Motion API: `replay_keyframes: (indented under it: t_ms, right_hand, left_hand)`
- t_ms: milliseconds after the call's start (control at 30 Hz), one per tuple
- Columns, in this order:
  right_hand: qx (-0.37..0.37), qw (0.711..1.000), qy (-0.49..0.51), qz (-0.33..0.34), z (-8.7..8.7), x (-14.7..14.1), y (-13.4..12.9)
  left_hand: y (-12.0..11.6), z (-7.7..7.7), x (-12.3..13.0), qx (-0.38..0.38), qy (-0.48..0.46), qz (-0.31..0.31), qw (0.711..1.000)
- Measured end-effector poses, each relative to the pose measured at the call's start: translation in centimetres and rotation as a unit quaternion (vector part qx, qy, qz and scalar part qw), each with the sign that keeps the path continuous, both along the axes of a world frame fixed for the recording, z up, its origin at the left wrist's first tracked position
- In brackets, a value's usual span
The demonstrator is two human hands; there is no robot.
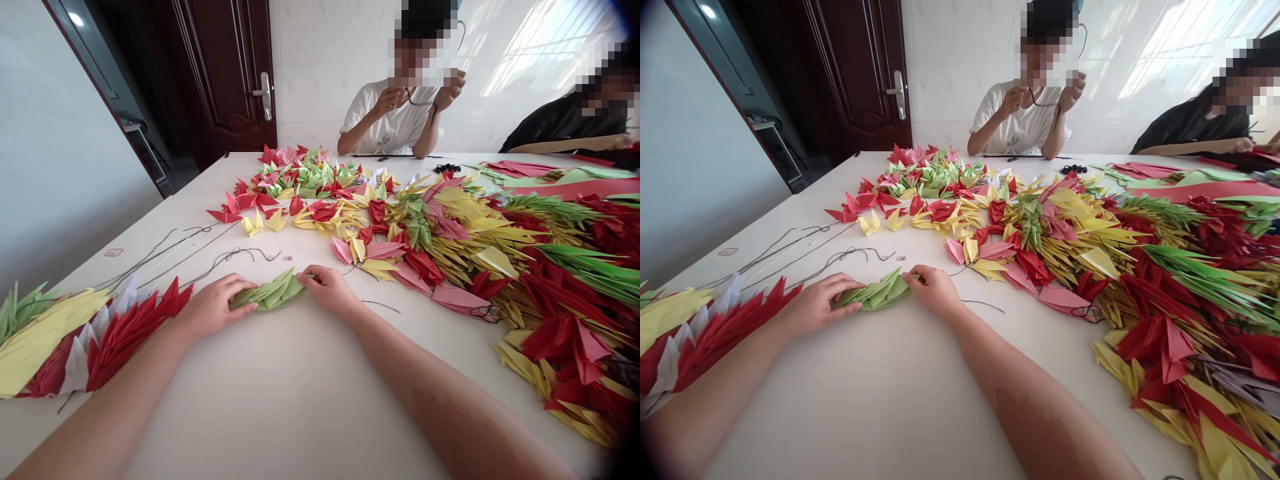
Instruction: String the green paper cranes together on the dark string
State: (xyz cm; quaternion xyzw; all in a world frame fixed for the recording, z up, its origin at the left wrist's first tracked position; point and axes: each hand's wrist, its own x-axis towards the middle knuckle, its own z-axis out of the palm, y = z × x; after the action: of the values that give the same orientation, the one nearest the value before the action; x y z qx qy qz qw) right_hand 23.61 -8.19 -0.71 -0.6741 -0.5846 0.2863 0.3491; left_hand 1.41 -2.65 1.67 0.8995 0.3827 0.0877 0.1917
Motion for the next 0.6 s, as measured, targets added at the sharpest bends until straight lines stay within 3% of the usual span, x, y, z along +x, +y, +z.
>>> replay_keyframes:
  t_ms: [600]
  right_hand:
    - [0.000, 1.000, -0.021, 0.003, -0.10, -0.07, -0.03]
  left_hand:
    - [0.08, -0.28, -0.14, 0.007, 0.041, -0.017, 0.999]
